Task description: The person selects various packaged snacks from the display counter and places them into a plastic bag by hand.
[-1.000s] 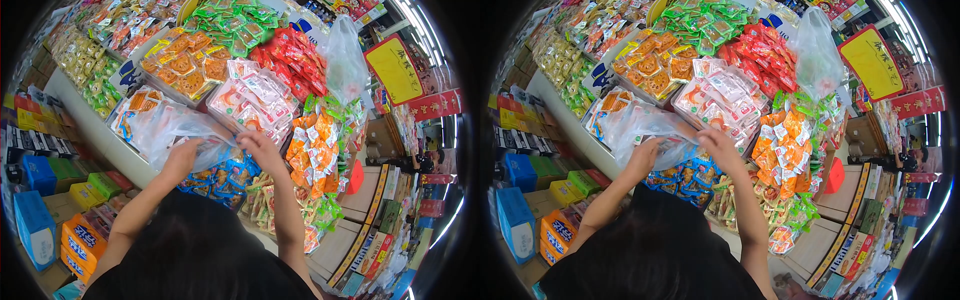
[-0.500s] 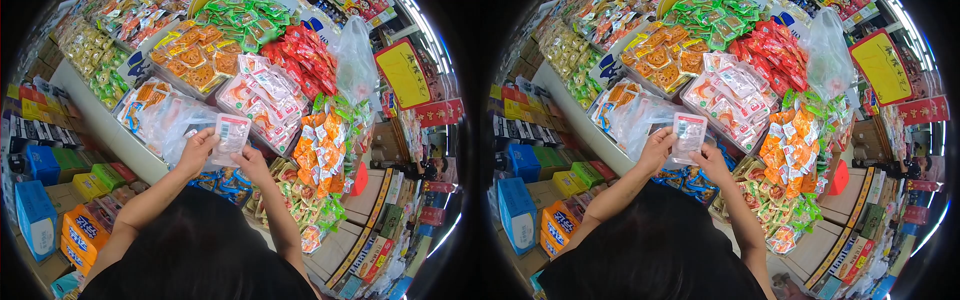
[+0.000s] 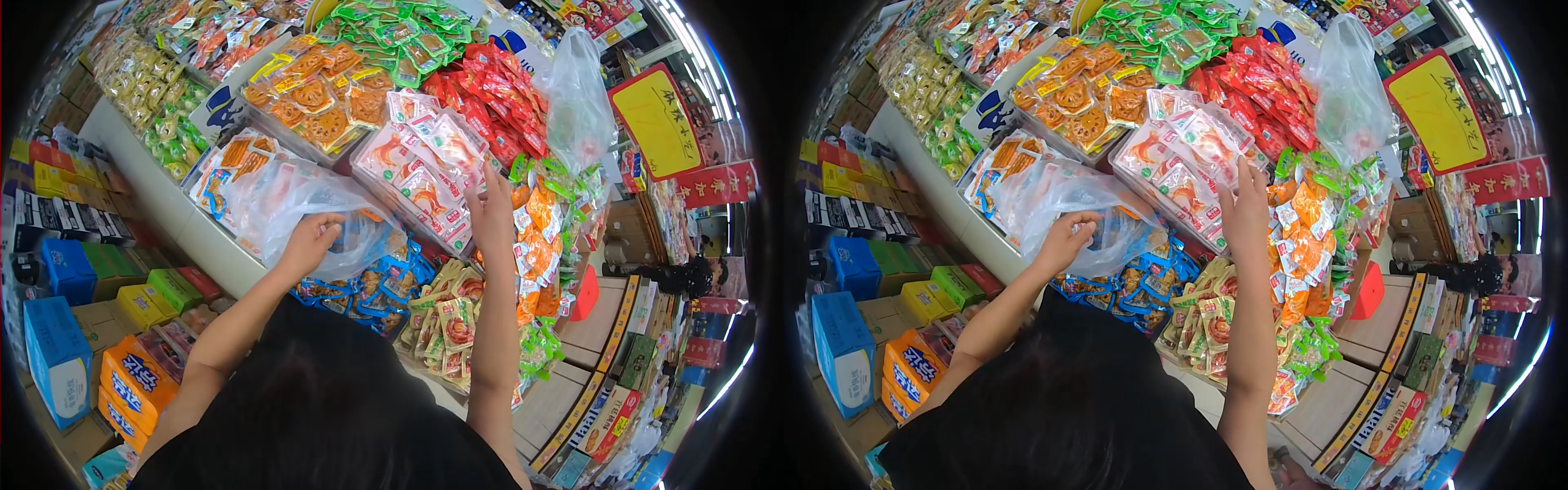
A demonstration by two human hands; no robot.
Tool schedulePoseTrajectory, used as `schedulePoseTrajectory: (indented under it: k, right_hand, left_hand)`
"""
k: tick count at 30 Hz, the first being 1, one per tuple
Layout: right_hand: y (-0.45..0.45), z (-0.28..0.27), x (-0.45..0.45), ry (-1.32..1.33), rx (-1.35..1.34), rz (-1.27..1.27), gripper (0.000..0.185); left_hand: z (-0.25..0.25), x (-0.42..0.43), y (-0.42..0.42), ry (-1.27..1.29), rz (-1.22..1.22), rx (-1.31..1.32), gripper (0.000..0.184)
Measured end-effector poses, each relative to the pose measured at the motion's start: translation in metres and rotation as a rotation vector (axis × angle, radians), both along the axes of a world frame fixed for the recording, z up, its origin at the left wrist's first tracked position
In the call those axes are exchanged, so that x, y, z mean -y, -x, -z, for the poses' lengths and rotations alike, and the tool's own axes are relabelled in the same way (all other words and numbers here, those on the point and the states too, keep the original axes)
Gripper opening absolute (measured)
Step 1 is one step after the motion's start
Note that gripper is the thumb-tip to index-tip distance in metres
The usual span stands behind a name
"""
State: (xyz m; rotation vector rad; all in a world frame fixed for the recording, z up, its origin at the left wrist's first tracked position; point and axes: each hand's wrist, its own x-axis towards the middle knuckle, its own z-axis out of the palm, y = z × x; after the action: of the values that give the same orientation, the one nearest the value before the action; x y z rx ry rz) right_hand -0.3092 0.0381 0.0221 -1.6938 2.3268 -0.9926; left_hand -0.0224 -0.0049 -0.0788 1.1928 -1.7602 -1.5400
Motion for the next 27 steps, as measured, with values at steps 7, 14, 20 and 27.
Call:
schedulePoseTrajectory:
  k: [7, 14, 20, 27]
  right_hand:
    - [-0.043, 0.001, -0.016, -0.247, 0.414, -0.322, 0.024]
    - [-0.121, 0.045, -0.003, -0.219, 0.513, -0.679, 0.02]
    - [-0.159, 0.093, 0.02, -0.516, 0.172, -0.469, 0.023]
    - [-0.169, 0.118, 0.023, -0.593, 0.193, -0.49, 0.025]
  left_hand:
    - [-0.003, 0.008, -0.01, 0.053, -0.052, 0.205, 0.04]
    - [-0.007, 0.018, -0.01, 0.116, -0.19, 0.37, 0.047]
    - [-0.016, 0.015, -0.014, 0.133, -0.206, 0.407, 0.047]
    - [0.005, 0.016, -0.024, 0.055, -0.115, 0.427, 0.044]
